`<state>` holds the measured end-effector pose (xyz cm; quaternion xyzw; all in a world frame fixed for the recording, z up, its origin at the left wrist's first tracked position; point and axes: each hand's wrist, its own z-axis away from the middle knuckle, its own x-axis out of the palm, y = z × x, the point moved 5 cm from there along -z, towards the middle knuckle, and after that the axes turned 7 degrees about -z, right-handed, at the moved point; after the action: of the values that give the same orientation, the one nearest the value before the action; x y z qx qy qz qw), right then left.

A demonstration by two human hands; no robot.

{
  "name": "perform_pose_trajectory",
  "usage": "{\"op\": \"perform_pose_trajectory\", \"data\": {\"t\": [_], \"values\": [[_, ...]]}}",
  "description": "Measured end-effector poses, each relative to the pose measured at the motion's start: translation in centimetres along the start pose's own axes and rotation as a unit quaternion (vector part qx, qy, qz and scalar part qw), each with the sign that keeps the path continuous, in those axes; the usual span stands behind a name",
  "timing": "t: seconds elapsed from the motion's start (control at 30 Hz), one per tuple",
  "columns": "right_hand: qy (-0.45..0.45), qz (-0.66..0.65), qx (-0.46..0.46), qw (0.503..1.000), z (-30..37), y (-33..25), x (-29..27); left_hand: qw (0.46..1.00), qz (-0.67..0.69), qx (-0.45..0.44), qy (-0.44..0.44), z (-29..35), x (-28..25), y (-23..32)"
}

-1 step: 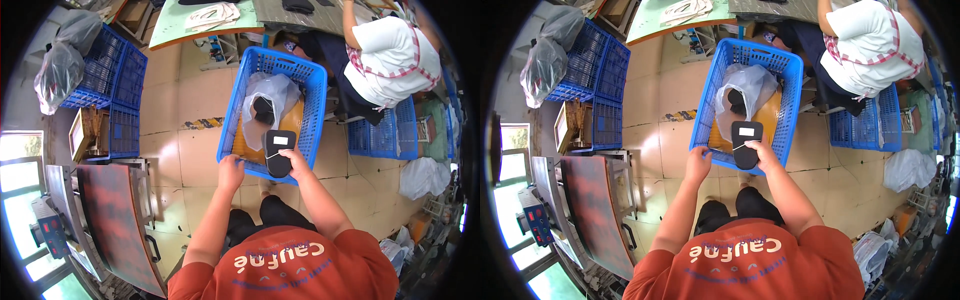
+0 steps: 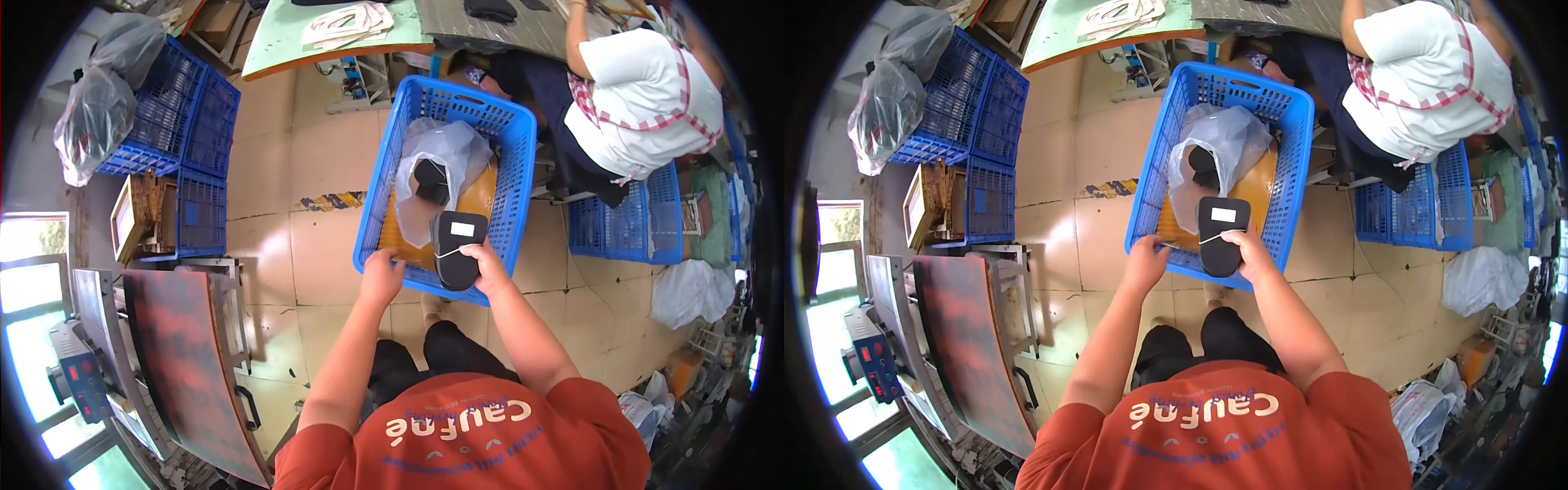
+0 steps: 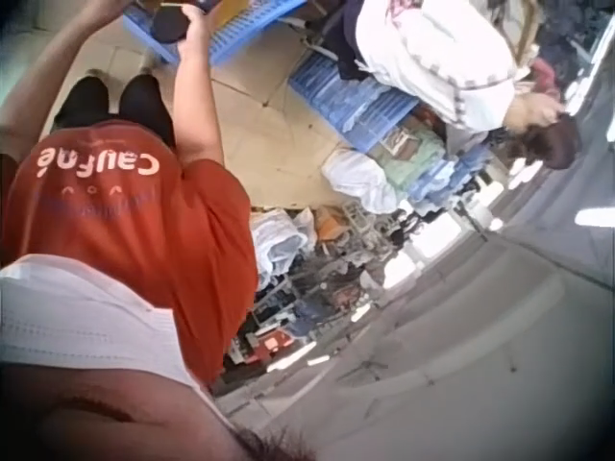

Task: Processing shoe components using a heat press machine and then bagging them into bundles.

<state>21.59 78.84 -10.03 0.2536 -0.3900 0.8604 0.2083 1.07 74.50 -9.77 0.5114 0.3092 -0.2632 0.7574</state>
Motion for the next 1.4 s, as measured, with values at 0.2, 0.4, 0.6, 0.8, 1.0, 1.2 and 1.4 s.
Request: {"op": "perform_pose_trajectory", "data": {"t": [0.2, 0.4, 0.6, 0.8, 1.0, 1.2, 1.4], "values": [[-0.013, -0.061, 0.134, 0.989, -1.3, 1.8, -2.5, 0.992, -0.025, -0.126, -0.009, -10.8, 11.6, -5.2], [-0.035, -0.011, 0.204, 0.978, -7.6, 5.3, 1.1, 0.945, 0.217, -0.21, -0.129, -16.3, 16.7, -16.8], [0.1, 0.098, 0.004, 0.99, -14.1, -1.3, -2.2, 0.97, 0.204, 0.069, 0.117, -8.3, 4.3, 1.5], [-0.063, 0.66, -0.34, 0.666, -13.3, -0.3, 6.7, 0.931, 0.242, 0.273, -0.009, -0.5, 0.1, 7.2], [-0.326, 0.729, -0.123, 0.589, -10.7, 1.5, 5.9, 0.975, 0.175, 0.006, 0.135, -3.8, -4.6, 0.3], [-0.29, 0.799, 0.24, 0.469, -0.3, -0.9, -2.0, 0.987, 0.08, -0.013, 0.135, -5.3, -7.1, -0.6], [-0.21, 0.937, 0.032, 0.279, 1.6, -5.4, 1.4, 0.982, 0.035, -0.001, 0.184, -3.1, -8.3, -0.5]]}}
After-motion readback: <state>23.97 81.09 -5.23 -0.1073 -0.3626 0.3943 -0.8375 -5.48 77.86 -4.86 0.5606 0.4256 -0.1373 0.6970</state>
